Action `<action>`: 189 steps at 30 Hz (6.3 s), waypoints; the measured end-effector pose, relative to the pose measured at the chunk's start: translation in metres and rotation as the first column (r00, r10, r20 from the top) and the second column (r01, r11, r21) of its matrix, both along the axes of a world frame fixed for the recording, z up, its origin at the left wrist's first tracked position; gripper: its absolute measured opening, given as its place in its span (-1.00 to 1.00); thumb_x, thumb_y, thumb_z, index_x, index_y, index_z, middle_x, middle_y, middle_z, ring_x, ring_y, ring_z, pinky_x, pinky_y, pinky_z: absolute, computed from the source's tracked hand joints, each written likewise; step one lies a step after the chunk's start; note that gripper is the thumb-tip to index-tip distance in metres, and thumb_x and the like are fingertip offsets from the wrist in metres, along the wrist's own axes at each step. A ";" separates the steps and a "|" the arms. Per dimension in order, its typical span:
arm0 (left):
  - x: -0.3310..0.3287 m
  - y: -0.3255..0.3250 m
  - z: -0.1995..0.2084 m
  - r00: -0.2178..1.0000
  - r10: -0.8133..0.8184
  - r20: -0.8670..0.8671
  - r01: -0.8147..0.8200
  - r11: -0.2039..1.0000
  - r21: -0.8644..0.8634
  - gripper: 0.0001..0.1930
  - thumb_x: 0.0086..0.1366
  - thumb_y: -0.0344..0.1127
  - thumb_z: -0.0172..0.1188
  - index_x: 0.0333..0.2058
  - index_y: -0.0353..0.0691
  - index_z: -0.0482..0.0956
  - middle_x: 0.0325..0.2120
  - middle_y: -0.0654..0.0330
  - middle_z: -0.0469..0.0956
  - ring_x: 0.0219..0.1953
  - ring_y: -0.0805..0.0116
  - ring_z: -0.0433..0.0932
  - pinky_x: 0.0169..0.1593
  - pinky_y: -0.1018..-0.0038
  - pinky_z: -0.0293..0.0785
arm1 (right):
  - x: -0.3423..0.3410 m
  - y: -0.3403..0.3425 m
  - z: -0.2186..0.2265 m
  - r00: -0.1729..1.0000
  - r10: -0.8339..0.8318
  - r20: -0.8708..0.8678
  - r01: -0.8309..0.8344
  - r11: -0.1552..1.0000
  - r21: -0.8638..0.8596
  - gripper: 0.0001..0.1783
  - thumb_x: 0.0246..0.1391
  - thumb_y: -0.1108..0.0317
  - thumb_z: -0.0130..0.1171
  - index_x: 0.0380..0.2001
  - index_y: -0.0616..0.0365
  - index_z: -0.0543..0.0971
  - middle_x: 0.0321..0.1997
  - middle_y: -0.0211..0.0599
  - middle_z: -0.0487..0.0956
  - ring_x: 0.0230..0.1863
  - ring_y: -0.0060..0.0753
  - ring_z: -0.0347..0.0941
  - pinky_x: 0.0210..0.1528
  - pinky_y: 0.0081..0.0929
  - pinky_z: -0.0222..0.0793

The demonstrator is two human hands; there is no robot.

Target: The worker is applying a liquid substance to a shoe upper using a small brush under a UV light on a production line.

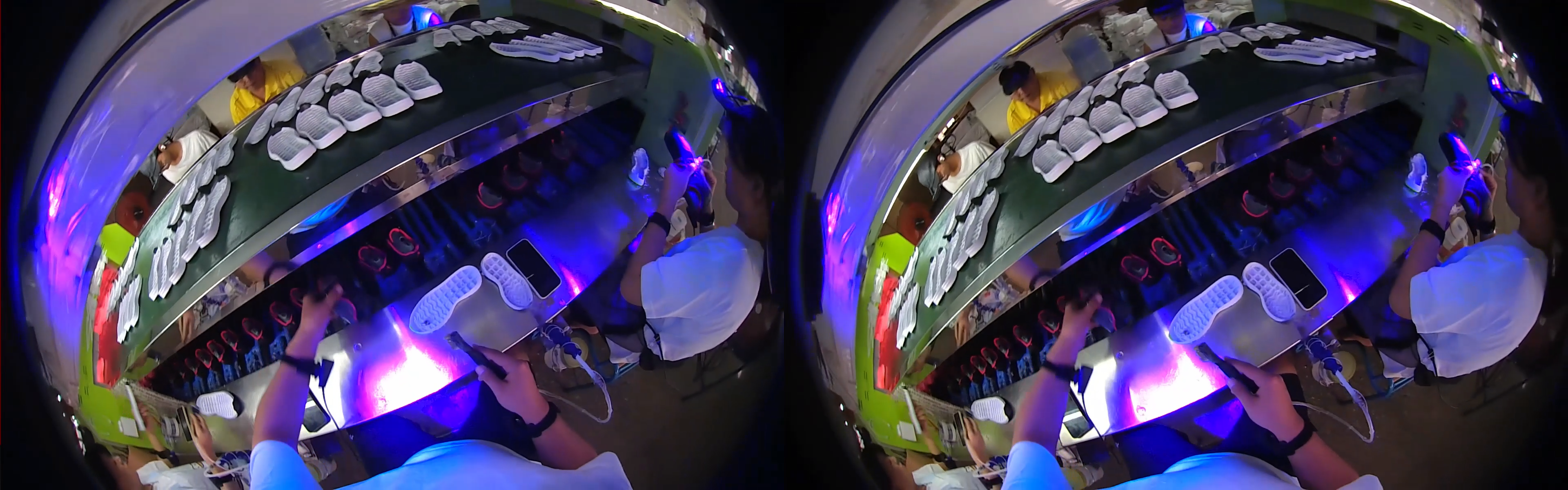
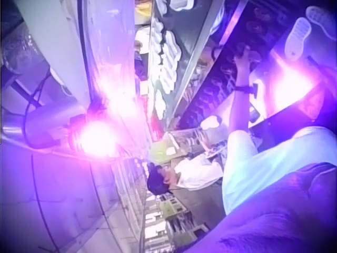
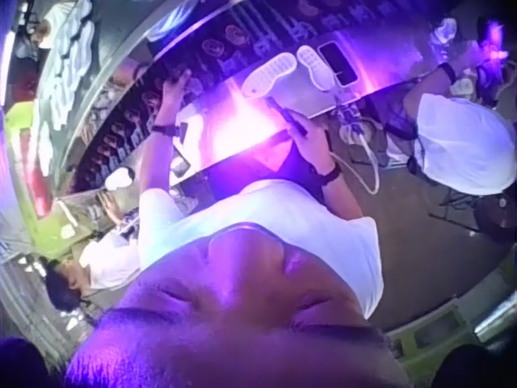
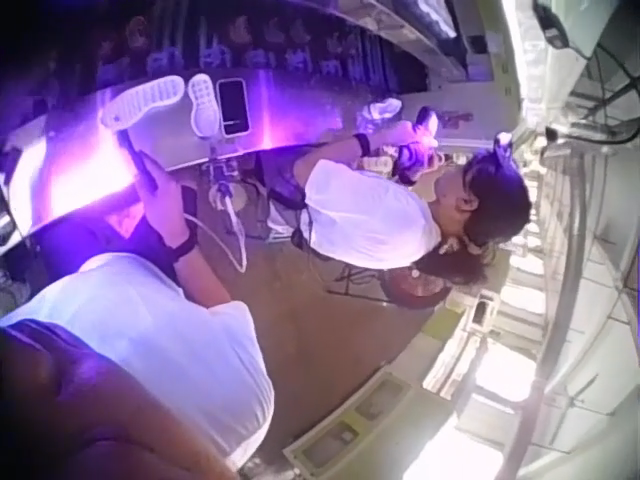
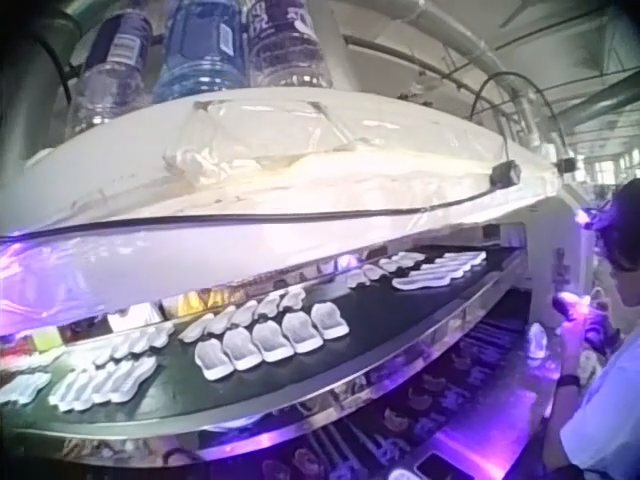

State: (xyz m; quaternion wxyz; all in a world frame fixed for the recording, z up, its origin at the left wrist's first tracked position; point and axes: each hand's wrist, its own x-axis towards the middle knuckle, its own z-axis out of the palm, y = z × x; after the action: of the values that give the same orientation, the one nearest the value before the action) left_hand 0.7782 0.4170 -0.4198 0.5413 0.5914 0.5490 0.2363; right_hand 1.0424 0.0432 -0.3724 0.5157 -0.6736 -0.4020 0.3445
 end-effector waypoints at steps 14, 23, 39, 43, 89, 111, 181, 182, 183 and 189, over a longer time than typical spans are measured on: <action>-0.032 -0.246 0.101 0.907 -0.410 -0.099 0.225 0.273 0.935 -0.47 0.10 -0.26 0.51 0.08 -0.20 0.64 0.05 -0.06 0.54 0.14 -0.17 0.59 0.23 -0.13 0.55 | -0.025 0.023 0.067 0.929 0.327 0.172 -0.338 0.941 0.038 -0.53 0.17 0.49 0.33 0.18 0.17 0.61 -0.12 -0.01 0.73 -0.15 -0.27 0.70 -0.03 -0.41 0.54; -0.051 -0.262 0.114 0.863 -0.400 -0.308 0.358 0.054 0.932 -0.60 0.25 -0.16 0.42 0.07 0.02 0.69 0.08 0.05 0.53 0.15 -0.05 0.58 0.25 -0.06 0.58 | -0.042 0.021 0.079 0.912 0.366 0.183 -0.373 0.928 0.000 -0.51 0.15 0.51 0.32 0.17 0.18 0.62 -0.14 -0.08 0.73 -0.17 -0.33 0.68 -0.04 -0.43 0.52; -0.032 -0.249 0.095 0.827 -0.384 -0.410 0.471 0.076 0.879 -0.54 0.11 -0.21 0.47 0.05 0.10 0.72 0.00 0.15 0.55 0.13 0.01 0.59 0.28 -0.15 0.50 | -0.014 0.000 0.055 0.875 0.402 -0.271 -0.458 0.868 -0.191 -0.56 0.21 0.48 0.32 0.17 0.19 0.62 -0.39 -0.40 0.60 -0.35 -0.56 0.50 -0.19 -0.54 0.46; -0.025 -0.247 0.083 0.861 -0.330 -0.387 0.452 0.150 0.879 -0.51 0.07 -0.23 0.48 0.05 0.07 0.72 0.00 0.11 0.56 0.10 -0.02 0.61 0.30 -0.16 0.47 | -0.004 0.001 0.047 0.866 0.456 -0.205 -0.484 0.867 -0.117 -0.58 0.20 0.49 0.32 0.14 0.24 0.64 -0.37 -0.41 0.62 -0.31 -0.59 0.50 -0.15 -0.55 0.45; -0.023 -0.249 0.094 0.891 -0.454 -0.015 0.450 0.887 -0.101 -0.23 -0.21 -0.35 0.62 0.11 -0.20 0.65 -0.14 0.09 0.68 -0.01 0.20 0.65 0.12 0.20 0.54 | -0.017 0.000 0.001 0.940 0.339 0.041 -0.336 0.940 -0.061 -0.53 0.13 0.49 0.37 0.14 0.17 0.65 -0.31 -0.32 0.66 -0.31 -0.49 0.54 -0.15 -0.54 0.44; -0.042 -0.274 0.079 0.803 -0.132 0.581 0.420 0.817 -0.396 -0.38 0.17 -0.43 0.53 0.20 -0.32 0.53 -0.02 0.26 0.68 0.04 0.47 0.61 0.21 0.42 0.50 | -0.021 0.016 0.058 0.858 0.509 -0.066 -0.512 0.836 -0.199 -0.52 0.15 0.53 0.28 0.17 0.22 0.62 -0.07 -0.18 0.75 -0.05 -0.40 0.65 0.13 -0.43 0.47; -0.014 -0.290 0.051 0.483 0.841 0.242 0.622 -0.135 -0.771 -0.17 0.48 0.18 0.05 0.33 -0.55 0.19 -0.24 -0.14 0.63 -0.46 0.27 0.68 -0.45 0.59 0.70 | 0.000 0.013 0.000 0.833 0.501 0.235 -0.513 0.858 -0.012 -0.53 0.03 0.51 0.41 0.07 0.14 0.69 -0.42 -0.33 0.62 -0.52 -0.50 0.42 -0.42 -0.51 0.33; -0.014 -0.290 0.055 0.488 0.810 0.326 0.599 -0.039 -0.800 -0.23 0.49 0.19 0.02 0.32 -0.45 0.26 -0.23 -0.11 0.65 -0.44 0.26 0.69 -0.44 0.56 0.70 | 0.001 0.005 -0.003 0.844 0.495 0.208 -0.499 0.866 -0.034 -0.53 0.03 0.50 0.41 0.08 0.14 0.69 -0.41 -0.32 0.63 -0.49 -0.49 0.43 -0.39 -0.51 0.35; -0.015 -0.291 0.062 0.504 0.768 0.396 0.559 0.060 -0.827 -0.29 0.51 0.20 -0.01 0.31 -0.34 0.33 -0.23 -0.09 0.66 -0.42 0.25 0.70 -0.43 0.52 0.70 | -0.002 0.001 0.000 0.859 0.485 0.165 -0.485 0.873 -0.046 -0.53 0.03 0.50 0.41 0.08 0.14 0.69 -0.41 -0.31 0.63 -0.47 -0.48 0.45 -0.35 -0.50 0.38; -0.028 -0.292 0.046 0.498 0.616 0.610 0.452 0.416 -0.789 -0.43 0.54 0.21 -0.10 0.23 -0.11 0.44 -0.19 0.10 0.70 -0.38 0.22 0.72 -0.34 0.39 0.67 | -0.017 0.022 0.030 0.887 0.431 0.166 -0.403 0.897 -0.181 -0.48 0.08 0.54 0.38 0.16 0.16 0.63 -0.08 -0.06 0.73 -0.06 -0.28 0.70 0.05 -0.44 0.52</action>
State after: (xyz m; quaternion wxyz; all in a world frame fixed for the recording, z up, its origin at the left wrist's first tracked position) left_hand 0.7504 0.1254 -0.3734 0.9437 -0.0400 0.2659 0.1926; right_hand 1.0257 0.0649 -0.3427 0.3370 -0.6374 -0.5623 0.4049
